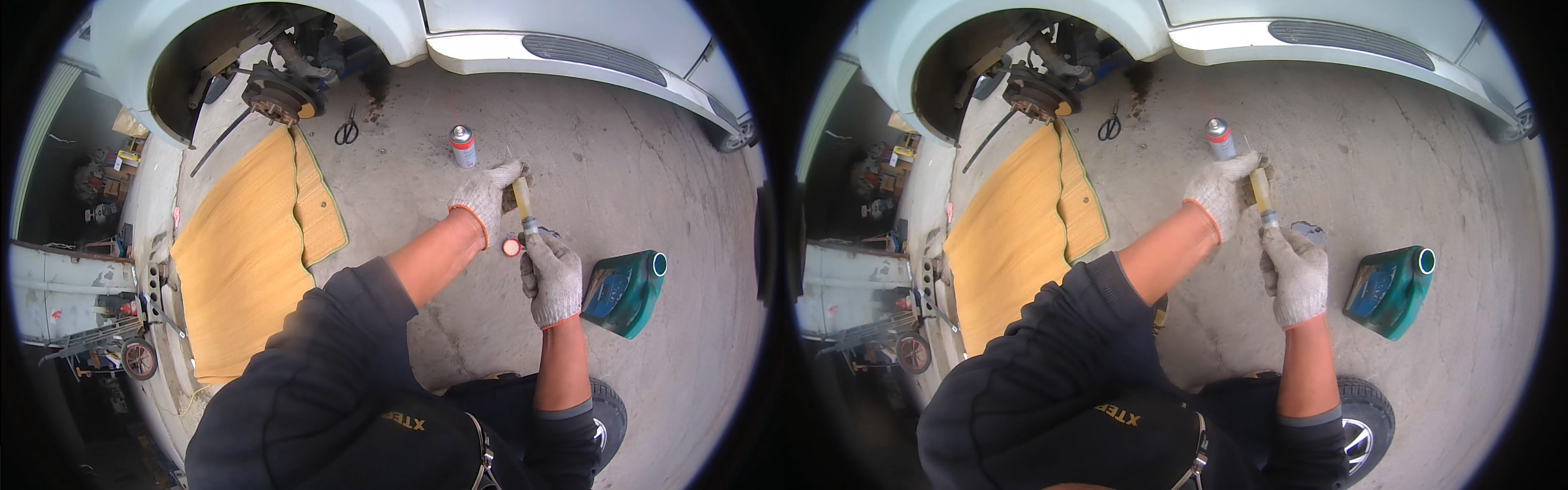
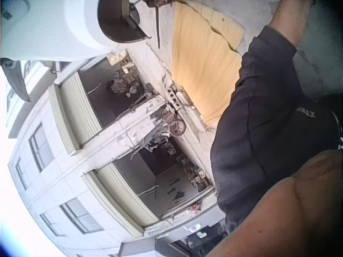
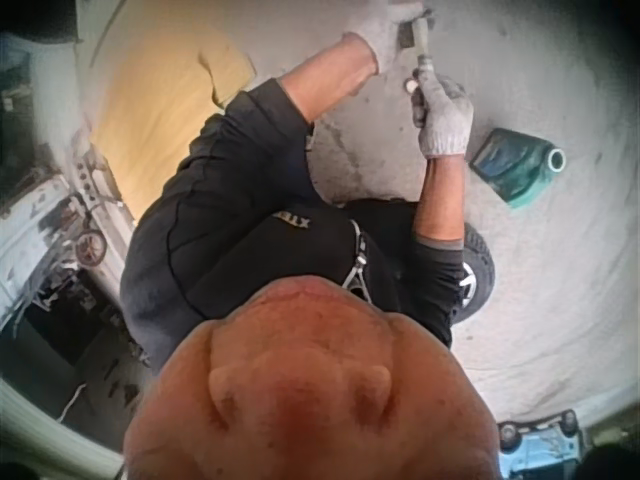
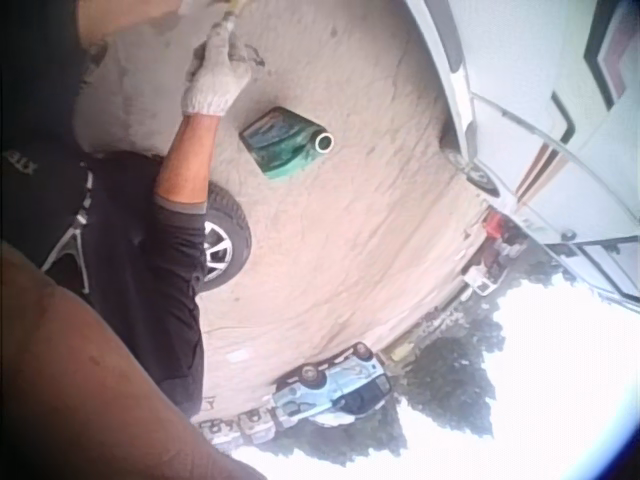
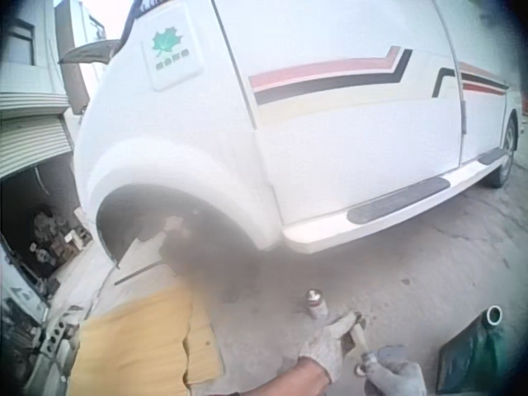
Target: The person kneels beside a white car with the front wheel removed and works on the wheel hub and suspension components. They retrieve a syringe and a green container, draw fluid into the syringe, and inject it into the hub area. The person then manipulates the suspension parts with both hands.
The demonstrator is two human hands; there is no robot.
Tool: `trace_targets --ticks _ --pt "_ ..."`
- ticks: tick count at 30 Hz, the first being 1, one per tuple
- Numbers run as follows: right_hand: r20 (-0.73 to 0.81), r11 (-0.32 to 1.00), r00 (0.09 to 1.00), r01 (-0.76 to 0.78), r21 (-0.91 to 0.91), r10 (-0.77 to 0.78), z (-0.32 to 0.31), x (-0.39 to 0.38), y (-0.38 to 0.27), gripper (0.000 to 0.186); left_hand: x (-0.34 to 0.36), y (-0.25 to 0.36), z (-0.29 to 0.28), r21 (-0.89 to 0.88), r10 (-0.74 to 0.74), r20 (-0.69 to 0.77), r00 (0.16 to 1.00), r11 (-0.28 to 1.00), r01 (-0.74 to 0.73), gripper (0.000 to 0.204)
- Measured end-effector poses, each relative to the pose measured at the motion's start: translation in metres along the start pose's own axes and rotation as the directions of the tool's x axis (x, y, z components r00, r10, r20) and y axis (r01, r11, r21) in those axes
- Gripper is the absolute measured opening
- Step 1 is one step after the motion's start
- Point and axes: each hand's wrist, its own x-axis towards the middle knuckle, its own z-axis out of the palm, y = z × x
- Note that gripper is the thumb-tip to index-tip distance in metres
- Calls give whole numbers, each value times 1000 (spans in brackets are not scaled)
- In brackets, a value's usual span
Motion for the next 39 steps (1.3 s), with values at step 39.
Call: trace_targets --ticks 39 --pt "511 130 727 624 -771 -459 368 65 -26 86 89 304 -226 -95 -54 -23 998 994 51 23"
